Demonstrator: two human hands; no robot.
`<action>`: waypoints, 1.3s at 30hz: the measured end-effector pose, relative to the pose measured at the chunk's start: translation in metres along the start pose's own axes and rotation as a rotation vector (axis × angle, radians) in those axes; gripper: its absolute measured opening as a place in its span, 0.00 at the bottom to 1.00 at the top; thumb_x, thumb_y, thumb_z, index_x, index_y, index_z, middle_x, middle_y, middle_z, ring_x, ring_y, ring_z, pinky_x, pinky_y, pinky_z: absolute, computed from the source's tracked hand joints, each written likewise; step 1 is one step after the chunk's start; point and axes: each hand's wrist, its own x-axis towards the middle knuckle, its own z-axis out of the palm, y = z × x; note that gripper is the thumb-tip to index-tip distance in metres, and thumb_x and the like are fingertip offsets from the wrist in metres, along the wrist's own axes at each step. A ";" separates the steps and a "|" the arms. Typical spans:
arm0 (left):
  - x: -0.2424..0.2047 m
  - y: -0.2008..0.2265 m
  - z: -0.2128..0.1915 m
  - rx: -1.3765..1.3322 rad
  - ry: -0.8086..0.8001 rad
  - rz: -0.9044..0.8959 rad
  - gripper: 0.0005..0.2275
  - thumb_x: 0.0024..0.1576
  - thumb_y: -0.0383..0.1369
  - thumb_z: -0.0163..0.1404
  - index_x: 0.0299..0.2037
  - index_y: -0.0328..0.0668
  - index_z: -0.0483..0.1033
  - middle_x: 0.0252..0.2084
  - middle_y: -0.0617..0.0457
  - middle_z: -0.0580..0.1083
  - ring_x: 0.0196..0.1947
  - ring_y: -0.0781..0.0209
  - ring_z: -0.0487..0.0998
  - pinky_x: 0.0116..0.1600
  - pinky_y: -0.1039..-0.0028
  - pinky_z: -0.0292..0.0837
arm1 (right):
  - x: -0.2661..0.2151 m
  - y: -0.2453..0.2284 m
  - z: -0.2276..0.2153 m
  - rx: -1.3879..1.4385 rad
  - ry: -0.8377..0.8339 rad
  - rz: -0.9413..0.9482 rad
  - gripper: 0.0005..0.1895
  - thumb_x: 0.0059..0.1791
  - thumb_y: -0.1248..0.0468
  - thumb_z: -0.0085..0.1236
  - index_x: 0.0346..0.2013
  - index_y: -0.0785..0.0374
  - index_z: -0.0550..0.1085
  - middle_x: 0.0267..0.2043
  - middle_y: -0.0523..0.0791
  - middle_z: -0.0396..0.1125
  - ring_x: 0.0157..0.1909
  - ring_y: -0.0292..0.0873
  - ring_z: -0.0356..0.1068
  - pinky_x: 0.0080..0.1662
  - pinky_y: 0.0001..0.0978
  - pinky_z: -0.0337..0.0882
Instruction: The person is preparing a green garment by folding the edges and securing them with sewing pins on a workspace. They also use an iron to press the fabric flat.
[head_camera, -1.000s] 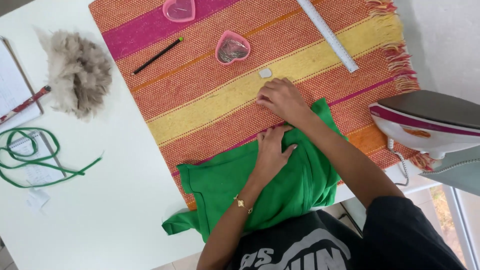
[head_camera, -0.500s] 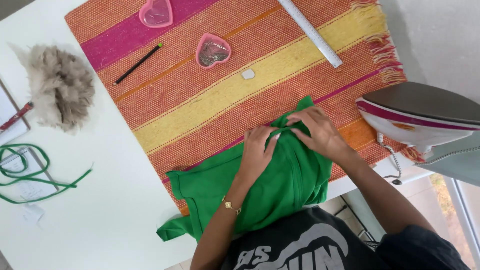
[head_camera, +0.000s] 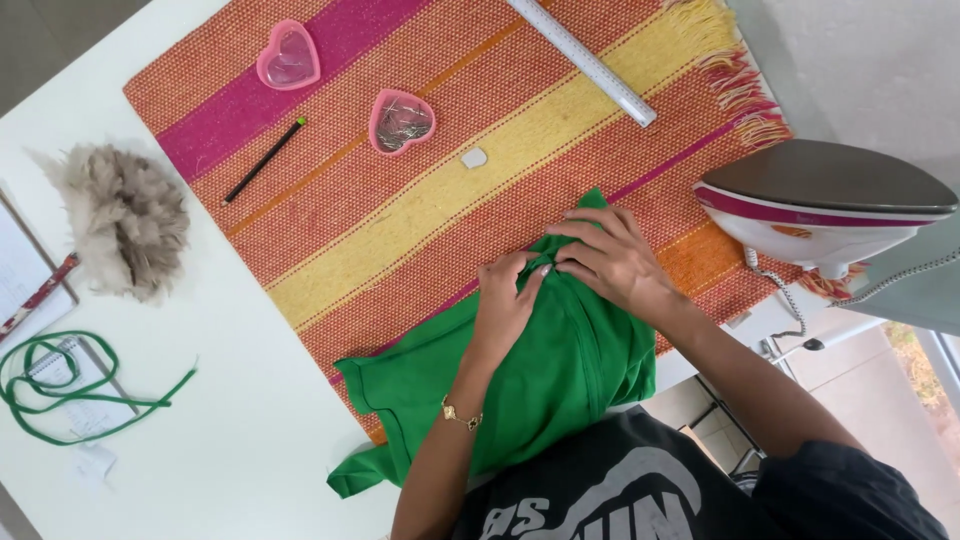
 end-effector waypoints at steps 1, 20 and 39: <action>0.000 0.001 0.000 -0.006 0.004 -0.005 0.05 0.68 0.32 0.56 0.48 0.42 0.83 0.39 0.51 0.82 0.46 0.50 0.85 0.55 0.63 0.70 | 0.003 -0.002 -0.002 -0.011 0.003 0.003 0.08 0.58 0.57 0.62 0.38 0.55 0.77 0.61 0.43 0.75 0.67 0.52 0.72 0.60 0.51 0.68; 0.000 -0.003 -0.023 -0.285 -0.077 -0.080 0.16 0.75 0.34 0.40 0.52 0.42 0.86 0.46 0.42 0.85 0.53 0.42 0.85 0.60 0.61 0.74 | -0.034 -0.030 -0.027 0.198 0.109 0.289 0.01 0.54 0.73 0.64 0.39 0.65 0.79 0.55 0.50 0.78 0.58 0.58 0.78 0.56 0.51 0.77; 0.010 0.005 -0.015 -0.210 -0.100 -0.282 0.08 0.61 0.38 0.63 0.44 0.45 0.89 0.37 0.47 0.85 0.46 0.51 0.87 0.52 0.62 0.80 | -0.018 -0.077 0.002 0.669 0.036 0.980 0.03 0.54 0.74 0.59 0.36 0.73 0.76 0.26 0.55 0.78 0.21 0.43 0.77 0.23 0.32 0.81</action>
